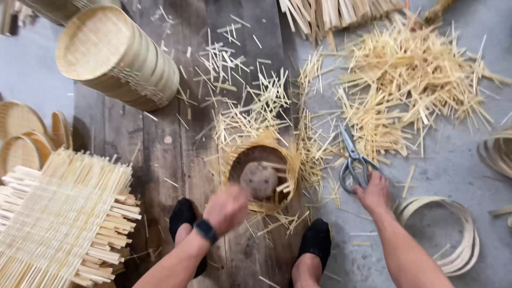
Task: The person sits at a low wooden workbench assembling woven bamboo basket trays. They press a round woven bamboo disc into a mat of bamboo strips, trim excess strips with scissors around a wooden mold, bend and fit bamboo rim rings, and set finished trays onto a stack of completed baskets.
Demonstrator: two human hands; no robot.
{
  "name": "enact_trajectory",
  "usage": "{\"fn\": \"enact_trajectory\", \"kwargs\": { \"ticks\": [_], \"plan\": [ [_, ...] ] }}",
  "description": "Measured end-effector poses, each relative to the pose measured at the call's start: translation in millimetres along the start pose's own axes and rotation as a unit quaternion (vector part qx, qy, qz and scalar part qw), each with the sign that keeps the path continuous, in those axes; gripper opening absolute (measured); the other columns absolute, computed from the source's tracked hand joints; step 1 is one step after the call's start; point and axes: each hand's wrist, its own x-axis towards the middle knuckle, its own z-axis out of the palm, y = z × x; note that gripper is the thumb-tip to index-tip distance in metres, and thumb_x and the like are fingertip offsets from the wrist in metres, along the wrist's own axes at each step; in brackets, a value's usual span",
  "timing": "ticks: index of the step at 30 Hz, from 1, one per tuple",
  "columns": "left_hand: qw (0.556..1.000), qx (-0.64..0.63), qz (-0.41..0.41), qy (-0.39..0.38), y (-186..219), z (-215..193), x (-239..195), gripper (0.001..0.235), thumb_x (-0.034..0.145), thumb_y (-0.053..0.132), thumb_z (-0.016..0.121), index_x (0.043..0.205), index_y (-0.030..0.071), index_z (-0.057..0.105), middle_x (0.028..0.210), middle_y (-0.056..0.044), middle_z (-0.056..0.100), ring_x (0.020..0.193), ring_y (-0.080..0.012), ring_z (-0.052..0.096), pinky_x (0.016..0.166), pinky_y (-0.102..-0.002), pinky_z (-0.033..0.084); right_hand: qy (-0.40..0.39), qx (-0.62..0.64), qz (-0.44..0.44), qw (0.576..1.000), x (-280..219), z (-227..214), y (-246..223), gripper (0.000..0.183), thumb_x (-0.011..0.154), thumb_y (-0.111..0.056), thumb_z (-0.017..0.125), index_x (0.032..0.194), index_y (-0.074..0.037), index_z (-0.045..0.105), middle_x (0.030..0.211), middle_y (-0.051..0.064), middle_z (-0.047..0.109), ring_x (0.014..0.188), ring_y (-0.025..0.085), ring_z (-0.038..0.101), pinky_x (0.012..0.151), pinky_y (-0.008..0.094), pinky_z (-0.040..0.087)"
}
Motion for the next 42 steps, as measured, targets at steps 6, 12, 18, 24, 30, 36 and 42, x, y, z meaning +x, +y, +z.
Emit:
{"fn": "enact_trajectory", "kwargs": {
  "ticks": [6,12,18,24,30,36,42],
  "plan": [
    [0.978,-0.107,-0.066,0.167,65.0,-54.3,69.1,0.132,0.047,0.057,0.098,0.152,0.01,0.034,0.152,-0.032,0.041,0.136,-0.054,0.04,0.101,-0.07,0.042,-0.159,0.027,0.108,0.981,13.8,21.1,9.1,0.07,0.063,-0.019,0.091,0.119,0.008,0.059,0.109,0.03,0.068,0.105,0.043,0.065,0.096,0.048,0.053],
    [0.968,-0.144,-0.18,0.099,84.3,-60.8,58.9,0.103,0.058,0.047,0.084,0.149,0.021,0.043,0.137,-0.018,0.046,0.121,-0.0354,0.049,0.096,-0.053,0.046,-0.156,0.293,0.079,0.94,-45.5,-2.6,-19.8,0.047,0.067,-0.011,0.08,0.11,0.003,0.064,0.094,0.013,0.075,0.082,0.018,0.071,0.075,0.032,0.056],
    [0.98,-0.084,-0.153,0.1,69.9,-16.2,71.3,0.098,0.058,0.052,0.09,0.145,0.033,0.05,0.15,-0.019,0.038,0.135,-0.0488,0.035,0.103,-0.068,0.036,-0.167,0.401,0.165,0.886,-73.8,-49.2,-85.7,0.027,0.083,-0.021,0.083,0.088,-0.002,0.064,0.061,0.007,0.061,0.05,0.013,0.055,0.045,0.03,0.045],
    [0.977,-0.14,-0.043,0.156,84.3,-79.0,86.8,0.15,0.038,0.068,0.093,0.157,0.002,0.029,0.158,-0.028,0.019,0.146,-0.0545,0.022,0.105,-0.073,0.025,-0.165,0.477,0.145,0.851,-80.4,-93.8,-148.2,0.025,0.081,-0.018,0.081,0.093,-0.005,0.063,0.06,0.001,0.063,0.049,0.008,0.059,0.045,0.026,0.048],
    [0.992,-0.075,0.081,0.063,56.7,3.8,115.5,0.073,0.083,0.048,0.078,0.139,0.007,0.056,0.141,-0.02,0.057,0.135,-0.0362,0.053,0.115,-0.053,0.041,-0.228,0.471,0.165,0.836,-72.6,-111.7,-178.4,0.03,0.077,-0.02,0.086,0.087,-0.002,0.065,0.06,0.001,0.057,0.047,0.01,0.05,0.042,0.028,0.039],
    [0.967,-0.099,0.104,0.212,67.2,-10.3,102.5,0.03,0.083,0.03,0.068,0.096,0.005,0.075,0.108,-0.013,0.077,0.107,-0.025,0.069,0.098,-0.039,0.049,-0.177,0.435,-0.022,0.883,-63.6,-118.6,-184.7,0.04,0.075,-0.032,0.089,0.093,-0.001,0.072,0.068,-0.001,0.066,0.059,0.007,0.056,0.051,0.026,0.047],
    [0.987,-0.059,0.063,0.133,75.4,-25.6,102.4,0.028,0.086,0.034,0.07,0.087,0.007,0.075,0.091,-0.012,0.076,0.097,-0.0253,0.069,0.094,-0.039,0.048,-0.407,0.095,0.073,0.905,-20.4,-100.1,-193.8,0.051,0.081,-0.049,0.086,0.091,0.001,0.082,0.069,0.011,0.068,0.065,0.017,0.06,0.062,0.033,0.048]
  ]
}}
